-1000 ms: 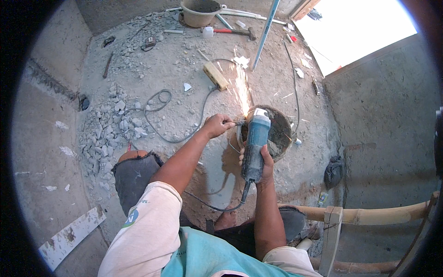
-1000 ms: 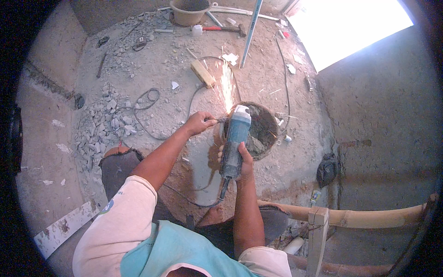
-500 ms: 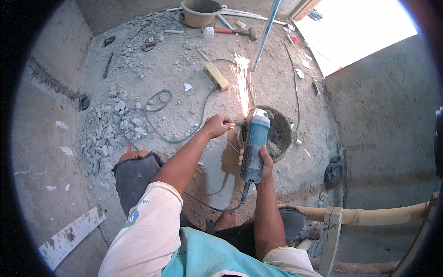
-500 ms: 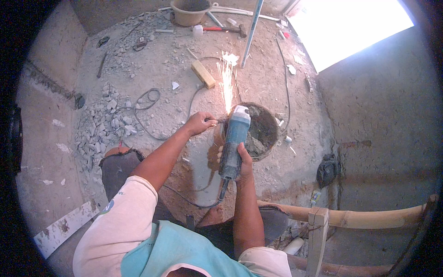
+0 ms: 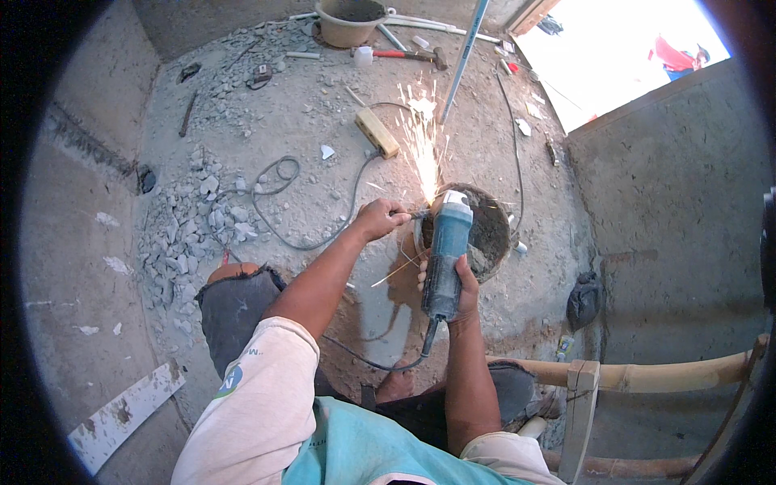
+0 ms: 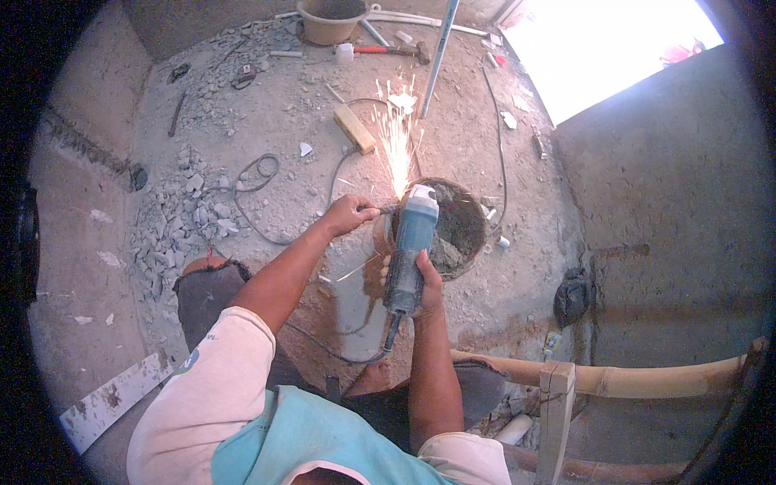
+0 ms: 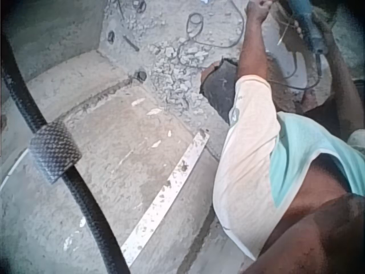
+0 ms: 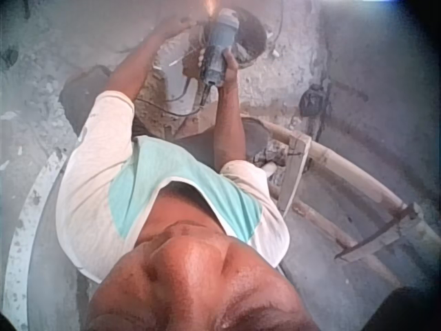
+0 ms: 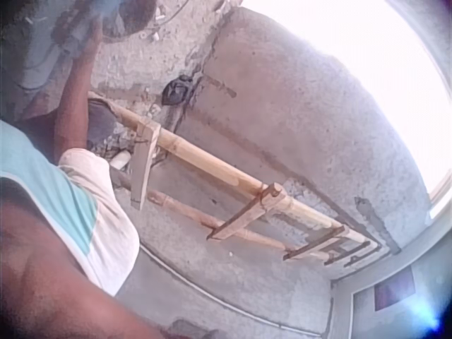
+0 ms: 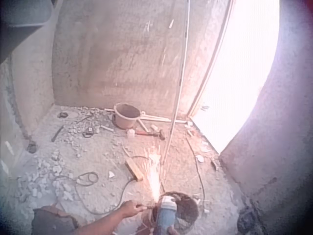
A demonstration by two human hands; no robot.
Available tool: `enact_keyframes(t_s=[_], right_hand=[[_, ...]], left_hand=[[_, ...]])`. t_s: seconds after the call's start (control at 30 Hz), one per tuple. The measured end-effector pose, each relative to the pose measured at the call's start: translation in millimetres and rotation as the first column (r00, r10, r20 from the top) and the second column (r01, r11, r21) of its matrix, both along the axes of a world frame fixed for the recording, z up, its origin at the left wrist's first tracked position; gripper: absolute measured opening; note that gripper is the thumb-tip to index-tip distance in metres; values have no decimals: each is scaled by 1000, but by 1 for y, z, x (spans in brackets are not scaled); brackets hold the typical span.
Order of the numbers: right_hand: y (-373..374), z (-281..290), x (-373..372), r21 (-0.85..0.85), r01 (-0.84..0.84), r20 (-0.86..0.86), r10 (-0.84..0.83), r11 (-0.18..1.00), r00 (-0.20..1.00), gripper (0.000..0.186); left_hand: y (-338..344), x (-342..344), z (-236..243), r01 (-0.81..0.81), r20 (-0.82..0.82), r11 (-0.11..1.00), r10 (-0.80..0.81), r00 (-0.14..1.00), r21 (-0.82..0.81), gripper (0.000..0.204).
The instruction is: The person uses an angle grinder to cut or grind a metal rod embedded in a hole in a concrete floor, holding the tool with both hands while sitting on the floor.
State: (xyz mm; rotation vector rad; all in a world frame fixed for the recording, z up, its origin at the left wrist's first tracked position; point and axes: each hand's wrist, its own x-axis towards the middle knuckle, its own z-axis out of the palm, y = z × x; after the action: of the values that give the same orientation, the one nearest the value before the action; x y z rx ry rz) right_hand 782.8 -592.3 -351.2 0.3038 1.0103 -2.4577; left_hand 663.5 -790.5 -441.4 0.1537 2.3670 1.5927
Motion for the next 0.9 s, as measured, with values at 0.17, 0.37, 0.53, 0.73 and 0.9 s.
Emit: enact_keyframes(t_s=[0.17,0.37,0.53,0.73,0.9], right_hand=[[3,2,1,-15,30,-8,-30,999,1000,62],[3,2,2,-2,15,1,-15,1000,1000,61],[5,0,3,-2,10,2,-10,1000,1000,61],[8,10,1,44,70,-54,-67,997,996,70],[4,17,2,-15,89,-62,-89,996,994,70]], left_hand=[[1,-1,3,26,36,999,-25,999,-27,27],[1,-1,-5,6,-13,1000,-6,1000,-6,26],[3,-1,-9,-8,33,1000,7,999,19,26],[2,1,-12,25,-13,997,-24,1000,76,24],[7,5,1,19,149,993,-37,988,119,24]])
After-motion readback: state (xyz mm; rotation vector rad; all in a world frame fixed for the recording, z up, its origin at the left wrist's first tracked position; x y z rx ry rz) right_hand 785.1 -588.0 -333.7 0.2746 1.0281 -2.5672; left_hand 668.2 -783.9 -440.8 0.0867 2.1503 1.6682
